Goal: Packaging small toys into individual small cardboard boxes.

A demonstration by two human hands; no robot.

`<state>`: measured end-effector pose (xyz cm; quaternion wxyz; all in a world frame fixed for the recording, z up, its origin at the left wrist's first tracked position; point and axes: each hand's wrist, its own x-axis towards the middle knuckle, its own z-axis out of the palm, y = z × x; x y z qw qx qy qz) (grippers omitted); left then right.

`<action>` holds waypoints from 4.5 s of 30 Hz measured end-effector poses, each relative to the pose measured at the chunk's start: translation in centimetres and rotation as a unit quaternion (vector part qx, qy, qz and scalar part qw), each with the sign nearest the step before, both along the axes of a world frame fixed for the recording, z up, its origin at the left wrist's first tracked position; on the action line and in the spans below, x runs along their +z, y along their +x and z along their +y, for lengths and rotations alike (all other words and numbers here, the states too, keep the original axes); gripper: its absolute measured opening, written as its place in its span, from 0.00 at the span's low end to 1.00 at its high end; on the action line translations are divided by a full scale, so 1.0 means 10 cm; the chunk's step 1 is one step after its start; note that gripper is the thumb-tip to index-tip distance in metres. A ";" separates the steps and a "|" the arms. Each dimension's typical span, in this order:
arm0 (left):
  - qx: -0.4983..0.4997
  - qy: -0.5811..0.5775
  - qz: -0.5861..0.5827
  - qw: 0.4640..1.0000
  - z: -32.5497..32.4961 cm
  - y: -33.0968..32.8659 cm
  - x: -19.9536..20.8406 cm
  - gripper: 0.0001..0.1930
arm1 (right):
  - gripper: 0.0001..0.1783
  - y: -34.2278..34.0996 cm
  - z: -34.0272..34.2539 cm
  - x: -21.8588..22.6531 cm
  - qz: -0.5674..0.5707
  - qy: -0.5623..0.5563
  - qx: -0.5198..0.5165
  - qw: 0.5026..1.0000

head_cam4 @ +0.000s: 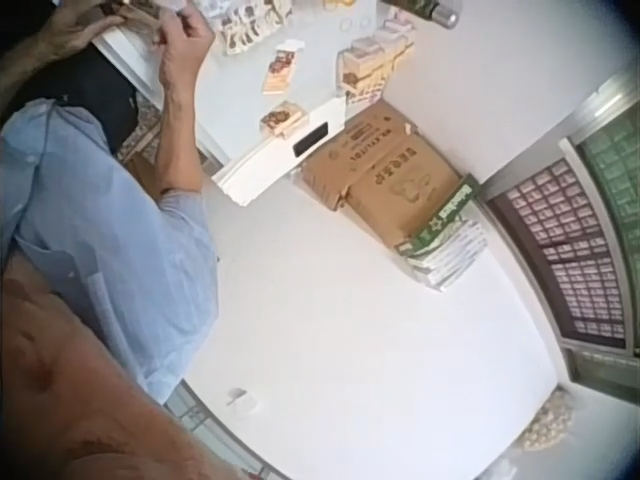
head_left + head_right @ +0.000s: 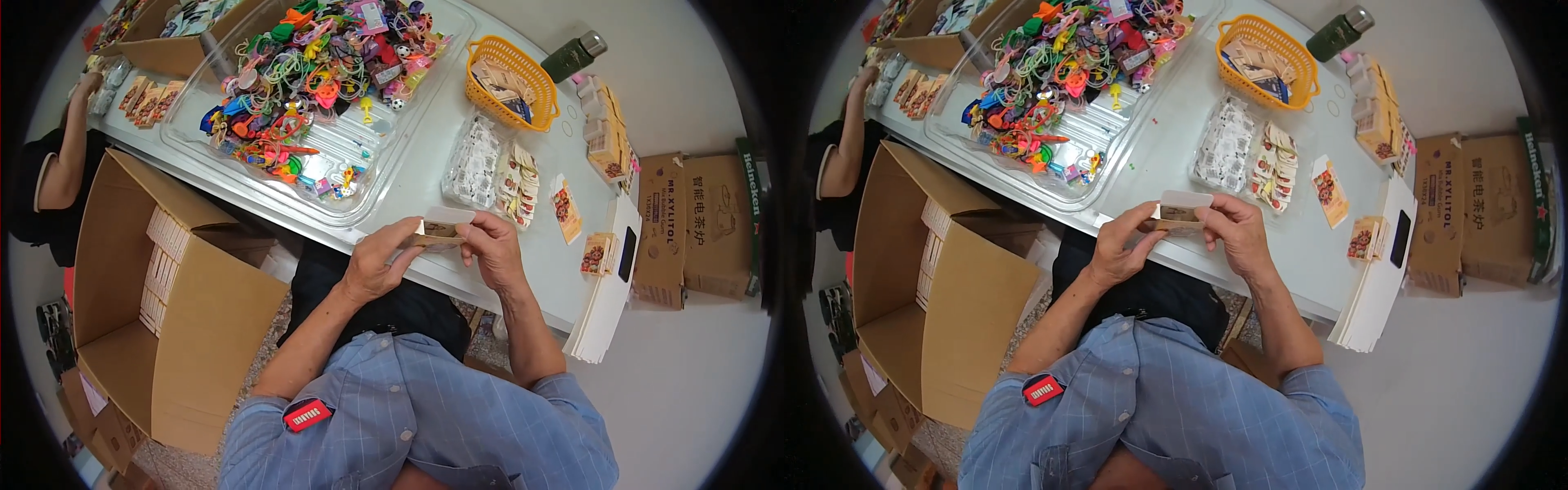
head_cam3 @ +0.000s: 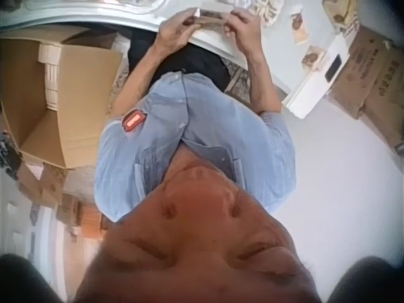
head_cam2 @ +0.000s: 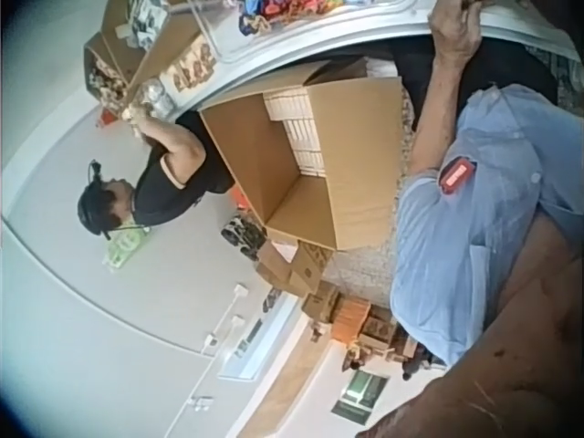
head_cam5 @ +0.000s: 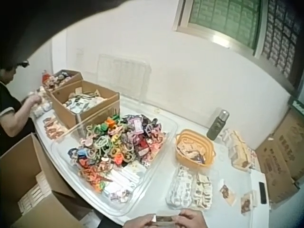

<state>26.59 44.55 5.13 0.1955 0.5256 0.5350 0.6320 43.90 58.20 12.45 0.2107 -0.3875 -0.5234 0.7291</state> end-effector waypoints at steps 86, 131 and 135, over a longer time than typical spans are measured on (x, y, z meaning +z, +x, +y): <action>-0.209 -0.197 -0.153 0.946 0.25 -0.39 0.59 0.10 | 0.11 0.05 -0.18 -0.14 0.050 0.272 0.032 0.960; -0.060 -0.201 -0.101 0.973 0.07 -0.02 0.19 0.13 | 0.39 2.26 1.10 -0.06 -0.569 0.629 -0.167 0.503; -0.053 -0.203 -0.103 0.972 0.07 -0.02 0.22 0.13 | 0.47 1.76 1.32 0.03 -0.408 0.582 -0.043 0.702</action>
